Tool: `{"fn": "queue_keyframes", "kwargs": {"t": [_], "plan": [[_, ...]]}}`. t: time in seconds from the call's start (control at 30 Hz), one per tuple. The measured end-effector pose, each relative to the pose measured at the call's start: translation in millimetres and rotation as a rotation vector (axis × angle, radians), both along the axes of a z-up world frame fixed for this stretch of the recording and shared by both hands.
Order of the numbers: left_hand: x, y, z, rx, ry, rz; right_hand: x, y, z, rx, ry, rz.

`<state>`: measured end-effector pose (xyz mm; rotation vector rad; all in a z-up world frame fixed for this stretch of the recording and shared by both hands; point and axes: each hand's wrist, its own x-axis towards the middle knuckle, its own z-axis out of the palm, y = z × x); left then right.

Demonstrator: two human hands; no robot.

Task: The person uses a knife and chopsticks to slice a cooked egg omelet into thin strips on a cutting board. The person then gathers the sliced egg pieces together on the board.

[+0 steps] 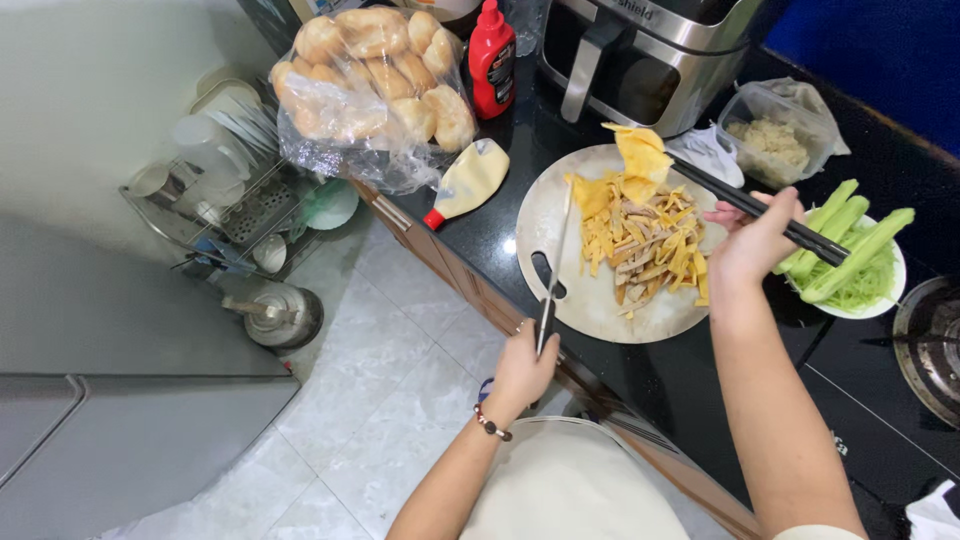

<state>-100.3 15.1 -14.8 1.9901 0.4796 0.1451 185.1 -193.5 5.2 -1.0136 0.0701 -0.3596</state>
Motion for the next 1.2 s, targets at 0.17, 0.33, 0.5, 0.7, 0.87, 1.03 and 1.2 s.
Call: {"fn": "queue_keyframes", "kwargs": {"t": [0.17,0.33,0.5,0.7,0.87,1.03,1.2], "plan": [[-3.1,15.6,13.1,-0.057,-0.029,0.132,-17.6,39.2,-3.2,-0.219,-0.109,0.095],[4.0,31.4,14.1,-0.023,-0.118,0.155,-31.8,53.5,-1.2,-0.447,-0.097,0.279],[15.5,45.0,13.4,-0.045,-0.058,0.147,-46.9,66.0,-0.5,-0.738,-0.266,0.31],[15.7,44.6,4.9,-0.023,-0.13,0.159,-83.9,76.0,-5.0,-1.26,-0.796,0.272],[12.9,46.5,3.8,-0.032,-0.091,0.137,-97.2,66.2,14.4,-1.299,-0.917,0.402],[13.6,46.9,6.1,-0.145,0.021,0.136,-77.6,45.3,42.8,-1.308,-0.537,0.648],[14.1,46.8,1.8,-0.003,-0.127,0.1,-43.9,28.7,66.2,-1.297,-0.248,0.862]]}}
